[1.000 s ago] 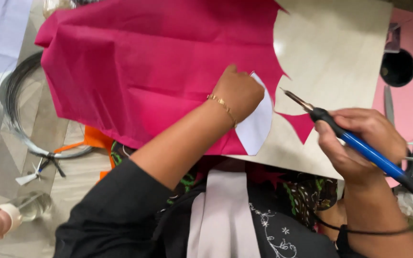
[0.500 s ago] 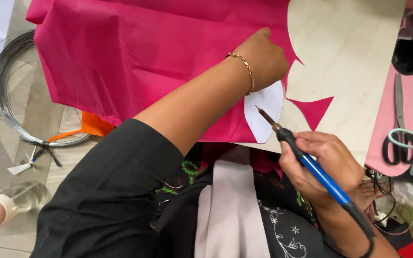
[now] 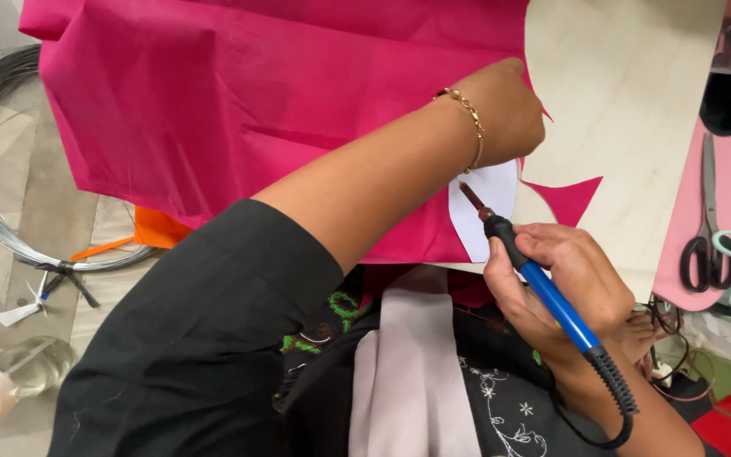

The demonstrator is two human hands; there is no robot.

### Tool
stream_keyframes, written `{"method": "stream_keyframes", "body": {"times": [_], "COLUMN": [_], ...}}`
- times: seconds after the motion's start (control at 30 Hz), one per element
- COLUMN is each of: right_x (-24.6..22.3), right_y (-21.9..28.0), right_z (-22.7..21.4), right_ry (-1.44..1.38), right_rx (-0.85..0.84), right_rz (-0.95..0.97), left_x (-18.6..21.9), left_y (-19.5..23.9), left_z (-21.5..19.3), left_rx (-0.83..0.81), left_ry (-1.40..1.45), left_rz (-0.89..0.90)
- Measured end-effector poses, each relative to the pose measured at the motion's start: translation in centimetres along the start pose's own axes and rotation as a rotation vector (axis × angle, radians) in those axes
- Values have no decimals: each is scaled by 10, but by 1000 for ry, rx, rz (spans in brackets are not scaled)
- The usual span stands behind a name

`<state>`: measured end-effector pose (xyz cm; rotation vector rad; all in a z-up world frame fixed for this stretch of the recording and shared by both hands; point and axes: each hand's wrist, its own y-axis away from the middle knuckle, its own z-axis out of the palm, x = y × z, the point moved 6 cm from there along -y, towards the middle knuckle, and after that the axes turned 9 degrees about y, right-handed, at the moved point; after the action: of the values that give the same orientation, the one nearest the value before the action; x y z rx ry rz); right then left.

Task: Cutting out leaf-shaped pieces from pink fabric using a heat tool and a paper template.

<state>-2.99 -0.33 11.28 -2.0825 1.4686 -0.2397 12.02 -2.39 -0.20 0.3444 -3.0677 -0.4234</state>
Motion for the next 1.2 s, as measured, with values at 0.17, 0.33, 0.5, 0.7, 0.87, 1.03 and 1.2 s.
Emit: {"method": "stream_keyframes", "body": {"times": [0.17, 0.33, 0.5, 0.7, 0.87, 1.03, 1.2], "right_x": [-5, -11, -11, -11, -9, -8, -5], "right_y": [-4, -9, -10, -11, -10, -11, -10], "right_z": [5, 7, 11, 12, 15, 15, 14], "right_ry": [10, 43, 55, 54, 17, 19, 16], "right_rx": [-24, -57, -68, -110, -83, -119, -104], "right_rz": [10, 11, -3, 20, 2, 37, 50], "left_x": [-1, 1, 1, 1, 1, 1, 0], "left_y": [-5, -4, -4, -6, -4, -4, -4], "left_z": [4, 2, 2, 4, 3, 3, 6], "left_rx": [32, 42, 18, 39, 27, 24, -5], "left_ry": [50, 76, 118, 133, 141, 150, 166], "left_rz": [5, 2, -10, -18, -20, -17, -32]}}
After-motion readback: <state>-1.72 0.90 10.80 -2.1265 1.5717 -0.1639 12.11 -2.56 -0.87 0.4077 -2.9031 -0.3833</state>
